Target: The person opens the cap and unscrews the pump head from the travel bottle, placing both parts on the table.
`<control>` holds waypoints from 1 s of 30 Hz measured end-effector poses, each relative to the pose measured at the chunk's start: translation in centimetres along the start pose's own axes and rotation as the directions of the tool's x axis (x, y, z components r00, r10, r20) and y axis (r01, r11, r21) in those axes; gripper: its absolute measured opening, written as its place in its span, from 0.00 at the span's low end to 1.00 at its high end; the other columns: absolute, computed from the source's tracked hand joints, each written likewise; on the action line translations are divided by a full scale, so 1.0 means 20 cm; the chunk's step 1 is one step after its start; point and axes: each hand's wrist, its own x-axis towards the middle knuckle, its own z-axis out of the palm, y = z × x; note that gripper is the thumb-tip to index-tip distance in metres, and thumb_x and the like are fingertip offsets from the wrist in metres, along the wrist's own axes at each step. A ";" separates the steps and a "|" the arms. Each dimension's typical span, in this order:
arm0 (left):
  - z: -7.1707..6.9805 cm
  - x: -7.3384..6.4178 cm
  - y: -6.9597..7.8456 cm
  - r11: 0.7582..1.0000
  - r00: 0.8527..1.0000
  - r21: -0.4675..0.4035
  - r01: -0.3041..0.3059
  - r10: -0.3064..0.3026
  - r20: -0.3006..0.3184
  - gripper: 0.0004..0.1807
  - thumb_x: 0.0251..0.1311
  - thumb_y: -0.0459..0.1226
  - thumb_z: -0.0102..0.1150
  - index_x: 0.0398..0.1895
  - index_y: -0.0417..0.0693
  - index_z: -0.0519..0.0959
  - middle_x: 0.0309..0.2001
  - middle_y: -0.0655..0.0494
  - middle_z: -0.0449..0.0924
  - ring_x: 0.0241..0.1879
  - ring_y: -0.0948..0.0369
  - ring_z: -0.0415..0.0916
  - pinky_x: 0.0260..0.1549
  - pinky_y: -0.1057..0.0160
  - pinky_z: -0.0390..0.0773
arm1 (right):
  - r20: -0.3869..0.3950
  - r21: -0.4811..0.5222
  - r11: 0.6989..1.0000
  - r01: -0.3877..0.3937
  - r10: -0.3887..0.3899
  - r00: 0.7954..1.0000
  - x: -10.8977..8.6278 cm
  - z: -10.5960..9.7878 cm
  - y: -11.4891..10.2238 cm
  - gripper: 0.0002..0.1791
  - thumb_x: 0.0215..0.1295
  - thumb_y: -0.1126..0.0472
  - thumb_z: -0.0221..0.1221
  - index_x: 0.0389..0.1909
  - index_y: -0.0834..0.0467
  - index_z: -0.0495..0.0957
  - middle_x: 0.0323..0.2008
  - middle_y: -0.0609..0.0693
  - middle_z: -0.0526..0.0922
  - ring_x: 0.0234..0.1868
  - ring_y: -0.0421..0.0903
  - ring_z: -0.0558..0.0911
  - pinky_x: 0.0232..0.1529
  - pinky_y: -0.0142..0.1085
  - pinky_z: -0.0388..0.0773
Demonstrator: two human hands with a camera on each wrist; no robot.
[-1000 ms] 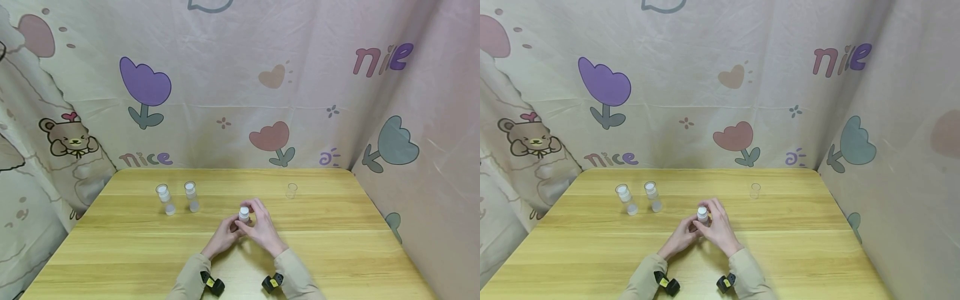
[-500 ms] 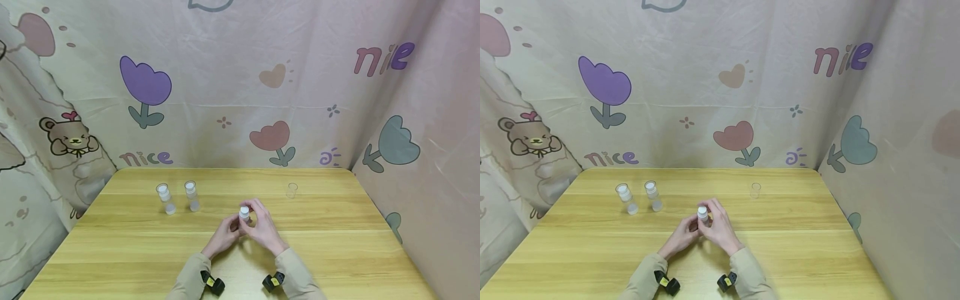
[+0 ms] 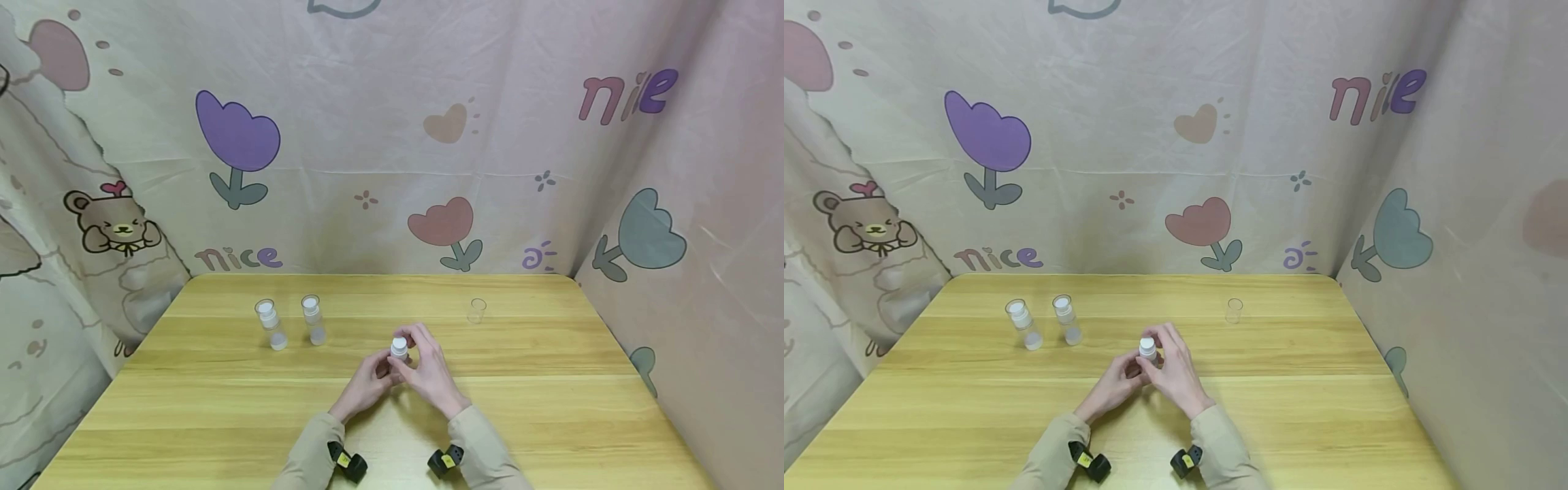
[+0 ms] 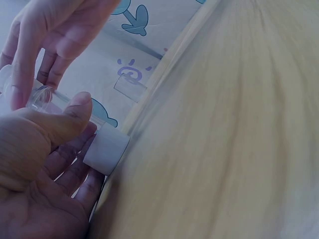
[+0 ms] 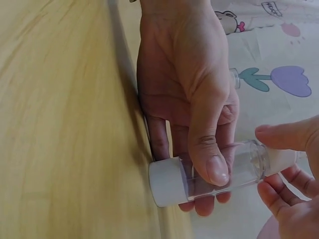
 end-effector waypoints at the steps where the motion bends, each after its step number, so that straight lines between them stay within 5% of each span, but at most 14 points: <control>1: 0.00 0.00 0.00 1.000 1.000 0.001 0.002 -0.002 0.001 0.24 0.64 0.26 0.59 0.63 0.28 0.72 0.59 0.32 0.79 0.62 0.39 0.76 0.64 0.66 0.77 | 0.010 0.006 1.000 0.000 0.000 1.000 0.00 0.00 0.00 0.25 0.50 0.72 0.72 0.51 0.59 0.77 0.45 0.50 0.80 0.45 0.45 0.80 0.51 0.41 0.83; 8: 0.00 0.00 0.00 1.000 1.000 0.012 -0.015 0.015 0.002 0.25 0.63 0.23 0.57 0.64 0.25 0.70 0.59 0.29 0.78 0.62 0.37 0.75 0.66 0.57 0.77 | 0.072 0.041 0.998 -0.056 0.053 0.996 0.00 -0.02 -0.01 0.28 0.52 0.70 0.71 0.55 0.59 0.76 0.50 0.51 0.80 0.52 0.48 0.81 0.59 0.50 0.80; 14: 0.00 0.00 0.00 1.000 1.000 0.014 -0.008 0.008 -0.007 0.23 0.63 0.27 0.61 0.62 0.29 0.73 0.58 0.33 0.80 0.62 0.40 0.77 0.63 0.71 0.76 | 0.027 0.016 0.996 -0.085 0.084 0.996 0.00 -0.01 -0.01 0.27 0.51 0.64 0.75 0.53 0.58 0.76 0.46 0.48 0.79 0.44 0.40 0.76 0.49 0.38 0.80; 19: 0.00 0.00 0.00 1.000 1.000 0.001 -0.005 0.005 0.001 0.25 0.63 0.28 0.62 0.63 0.28 0.72 0.59 0.32 0.79 0.63 0.40 0.75 0.66 0.65 0.76 | -0.007 0.013 0.998 -0.058 0.058 0.998 0.00 -0.01 -0.01 0.26 0.50 0.64 0.75 0.50 0.57 0.77 0.43 0.48 0.79 0.42 0.40 0.76 0.46 0.32 0.79; 24: 0.00 0.00 0.00 1.000 1.000 -0.009 0.003 -0.003 0.010 0.26 0.64 0.27 0.61 0.64 0.28 0.70 0.60 0.31 0.78 0.64 0.39 0.74 0.68 0.52 0.74 | 0.000 0.020 0.999 -0.033 0.033 0.999 0.00 -0.01 -0.01 0.24 0.51 0.70 0.72 0.50 0.59 0.78 0.43 0.48 0.80 0.43 0.43 0.78 0.48 0.40 0.82; 30: 0.00 0.00 0.00 1.000 1.000 0.001 0.013 -0.013 0.007 0.26 0.63 0.25 0.59 0.65 0.27 0.70 0.60 0.31 0.78 0.63 0.39 0.75 0.67 0.55 0.76 | 0.055 0.066 0.997 -0.048 0.044 0.997 0.00 -0.02 -0.01 0.23 0.54 0.72 0.68 0.53 0.61 0.77 0.48 0.51 0.81 0.48 0.47 0.81 0.55 0.50 0.81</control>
